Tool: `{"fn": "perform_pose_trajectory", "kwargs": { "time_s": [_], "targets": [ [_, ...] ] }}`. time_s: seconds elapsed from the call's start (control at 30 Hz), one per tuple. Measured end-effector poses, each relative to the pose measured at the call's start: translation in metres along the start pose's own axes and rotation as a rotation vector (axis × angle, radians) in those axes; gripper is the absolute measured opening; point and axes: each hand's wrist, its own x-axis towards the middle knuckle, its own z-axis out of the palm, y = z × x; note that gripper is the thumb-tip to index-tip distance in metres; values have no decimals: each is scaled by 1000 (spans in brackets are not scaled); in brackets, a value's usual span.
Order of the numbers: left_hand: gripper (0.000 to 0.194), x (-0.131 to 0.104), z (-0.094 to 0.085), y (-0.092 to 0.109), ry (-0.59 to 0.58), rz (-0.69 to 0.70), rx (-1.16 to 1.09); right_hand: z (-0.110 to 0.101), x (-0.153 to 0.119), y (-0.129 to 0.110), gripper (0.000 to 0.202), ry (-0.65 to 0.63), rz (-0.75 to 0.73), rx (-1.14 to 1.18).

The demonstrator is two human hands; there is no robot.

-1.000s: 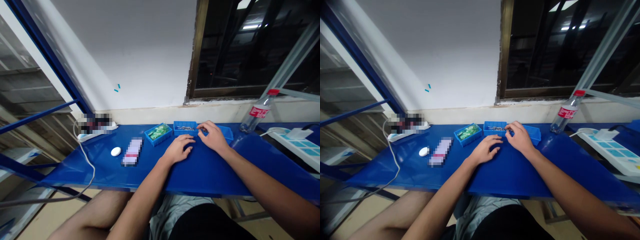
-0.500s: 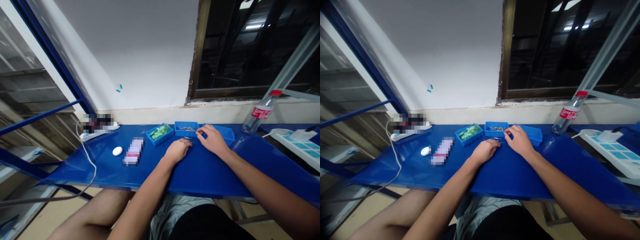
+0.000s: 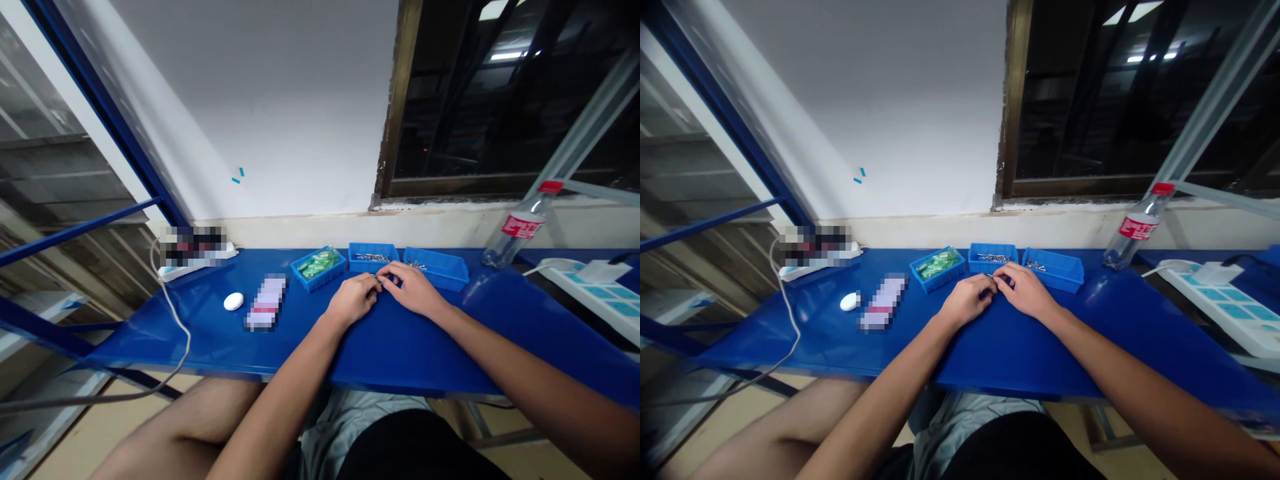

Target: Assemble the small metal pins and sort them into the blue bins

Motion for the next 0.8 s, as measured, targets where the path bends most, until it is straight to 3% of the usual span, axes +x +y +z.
{"fn": "perform_pose_trajectory", "kwargs": {
  "time_s": [0.2,0.3,0.37,0.43,0.57,0.8],
  "targets": [
    [26,0,2,1,16,-27,-150,-23,16,-20,18,5,126,136],
    [21,4,5,0,222,-153,-420,-22,21,-24,21,-44,152,274],
    [20,6,5,-2,360,-258,-616,-12,19,-21,26,33,184,348],
    [24,7,5,-3,414,-318,-765,2,14,-15,27,99,171,348],
    [31,7,3,-2,392,-331,-873,20,2,-1,27,84,121,371],
    [46,7,4,1,335,-377,-965,17,-3,-2,20,126,84,347]
  ]
}}
